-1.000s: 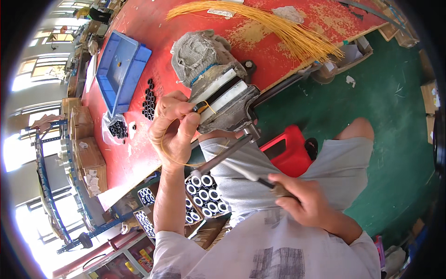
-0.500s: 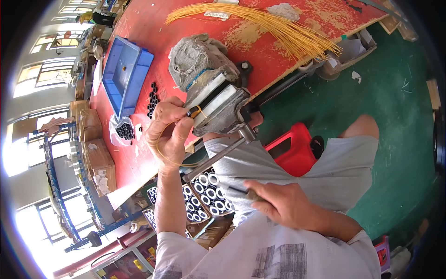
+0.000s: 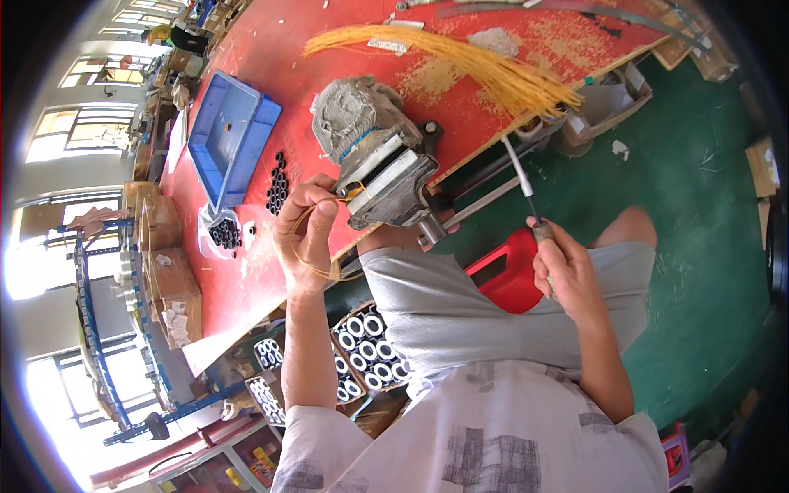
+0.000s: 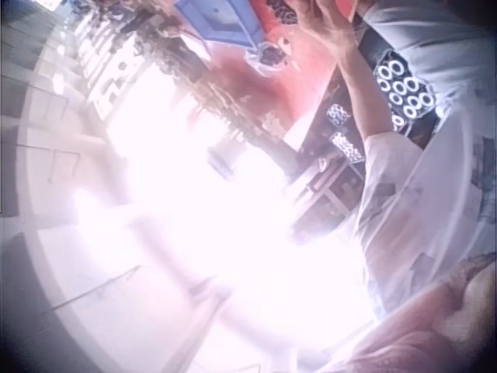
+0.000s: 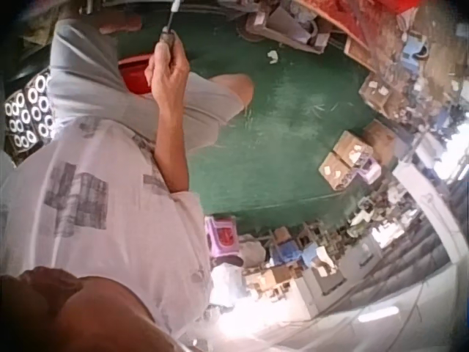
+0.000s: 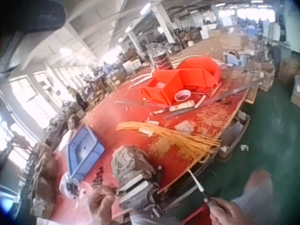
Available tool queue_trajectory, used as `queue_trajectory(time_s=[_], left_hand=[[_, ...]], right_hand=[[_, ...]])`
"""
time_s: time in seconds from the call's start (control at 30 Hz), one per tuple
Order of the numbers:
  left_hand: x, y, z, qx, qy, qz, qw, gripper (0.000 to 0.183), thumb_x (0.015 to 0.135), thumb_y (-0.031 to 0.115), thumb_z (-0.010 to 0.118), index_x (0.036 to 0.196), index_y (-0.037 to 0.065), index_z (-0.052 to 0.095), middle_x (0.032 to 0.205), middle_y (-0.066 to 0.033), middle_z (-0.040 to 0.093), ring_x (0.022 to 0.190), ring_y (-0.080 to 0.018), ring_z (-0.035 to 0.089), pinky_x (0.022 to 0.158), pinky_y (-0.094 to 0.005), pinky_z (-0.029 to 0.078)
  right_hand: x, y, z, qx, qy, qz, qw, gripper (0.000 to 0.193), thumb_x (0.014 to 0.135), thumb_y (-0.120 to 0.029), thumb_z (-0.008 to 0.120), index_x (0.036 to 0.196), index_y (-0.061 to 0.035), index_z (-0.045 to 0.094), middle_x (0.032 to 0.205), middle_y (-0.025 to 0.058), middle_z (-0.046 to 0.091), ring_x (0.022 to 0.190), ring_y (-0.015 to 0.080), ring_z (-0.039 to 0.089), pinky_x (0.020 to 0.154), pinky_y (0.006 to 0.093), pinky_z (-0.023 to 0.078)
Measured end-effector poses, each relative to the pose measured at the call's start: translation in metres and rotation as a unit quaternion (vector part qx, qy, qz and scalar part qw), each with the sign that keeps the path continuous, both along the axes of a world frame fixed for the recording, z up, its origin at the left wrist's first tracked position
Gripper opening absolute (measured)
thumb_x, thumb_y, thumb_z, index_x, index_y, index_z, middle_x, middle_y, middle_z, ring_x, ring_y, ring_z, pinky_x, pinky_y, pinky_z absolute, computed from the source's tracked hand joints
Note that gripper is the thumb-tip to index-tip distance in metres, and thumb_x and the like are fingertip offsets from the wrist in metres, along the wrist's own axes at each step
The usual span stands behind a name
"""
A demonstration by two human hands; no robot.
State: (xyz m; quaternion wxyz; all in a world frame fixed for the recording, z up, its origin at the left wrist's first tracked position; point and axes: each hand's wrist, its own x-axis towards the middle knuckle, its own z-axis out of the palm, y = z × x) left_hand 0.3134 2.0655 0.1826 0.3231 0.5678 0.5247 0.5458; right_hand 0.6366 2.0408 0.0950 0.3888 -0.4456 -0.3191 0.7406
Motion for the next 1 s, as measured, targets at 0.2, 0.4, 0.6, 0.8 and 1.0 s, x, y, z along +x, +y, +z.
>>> queue_trajectory(time_s=[0.2, 0.4, 0.6, 0.8, 1.0], left_hand=[[-0.006, -0.002, -0.015, 0.006, -0.019, 0.085, 0.996, 0.012, 0.094, 0.013, 0.069, 0.093, 0.001, 0.064, 0.107, -0.007, 0.064, 0.099, -0.0137, 0.056, 0.093, -0.0297, 0.043], [-0.022, 0.013, -0.002, -0.057, -0.05, 0.125, 0.989, 0.016, 0.093, 0.015, 0.07, 0.096, 0.0, 0.067, 0.093, 0.001, 0.064, 0.088, -0.0066, 0.055, 0.083, -0.0227, 0.043], [-0.043, 0.049, 0.004, -0.049, -0.029, 0.028, 0.998, 0.02, 0.093, 0.018, 0.067, 0.096, -0.002, 0.069, 0.089, -0.002, 0.068, 0.086, -0.008, 0.059, 0.079, -0.025, 0.047], [-0.044, 0.071, 0.004, -0.04, 0.004, -0.026, 0.999, 0.019, 0.09, 0.017, 0.068, 0.094, -0.001, 0.07, 0.088, -0.0032, 0.068, 0.088, -0.0088, 0.059, 0.083, -0.0274, 0.046], [-0.041, 0.084, 0.009, -0.041, 0.045, -0.031, 0.998, 0.02, 0.09, 0.017, 0.069, 0.094, -0.002, 0.071, 0.087, -0.0043, 0.069, 0.083, -0.0105, 0.063, 0.076, -0.0276, 0.051]], right_hand=[[0.015, -0.008, 0.022, 0.035, -0.079, -0.003, 0.996, 0.035, 0.1, -0.01, 0.05, 0.133, 0.0036, 0.051, 0.066, -0.0019, 0.043, 0.051, 0.0038, 0.037, 0.044, 0.0215, 0.031], [0.009, -0.042, 0.076, 0.217, -0.199, 0.155, 0.943, 0.042, 0.095, -0.006, 0.055, 0.137, -0.0003, 0.051, 0.081, 0.0014, 0.056, 0.066, 0.0083, 0.051, 0.062, 0.0241, 0.045], [-0.054, -0.023, 0.093, 0.172, -0.216, 0.213, 0.937, 0.041, 0.101, -0.012, 0.051, 0.141, -0.0031, 0.046, 0.079, 0.0026, 0.055, 0.063, 0.0107, 0.051, 0.061, 0.0254, 0.045], [-0.073, -0.007, 0.096, 0.199, -0.26, 0.222, 0.919, 0.042, 0.102, -0.015, 0.051, 0.141, -0.0009, 0.046, 0.08, 0.0038, 0.057, 0.065, 0.0113, 0.053, 0.063, 0.0273, 0.048], [-0.066, 0.013, 0.111, 0.41, -0.411, 0.213, 0.786, 0.038, 0.098, -0.014, 0.057, 0.133, 0.0018, 0.052, 0.107, 0.0183, 0.067, 0.087, 0.0271, 0.067, 0.078, 0.0333, 0.052]])
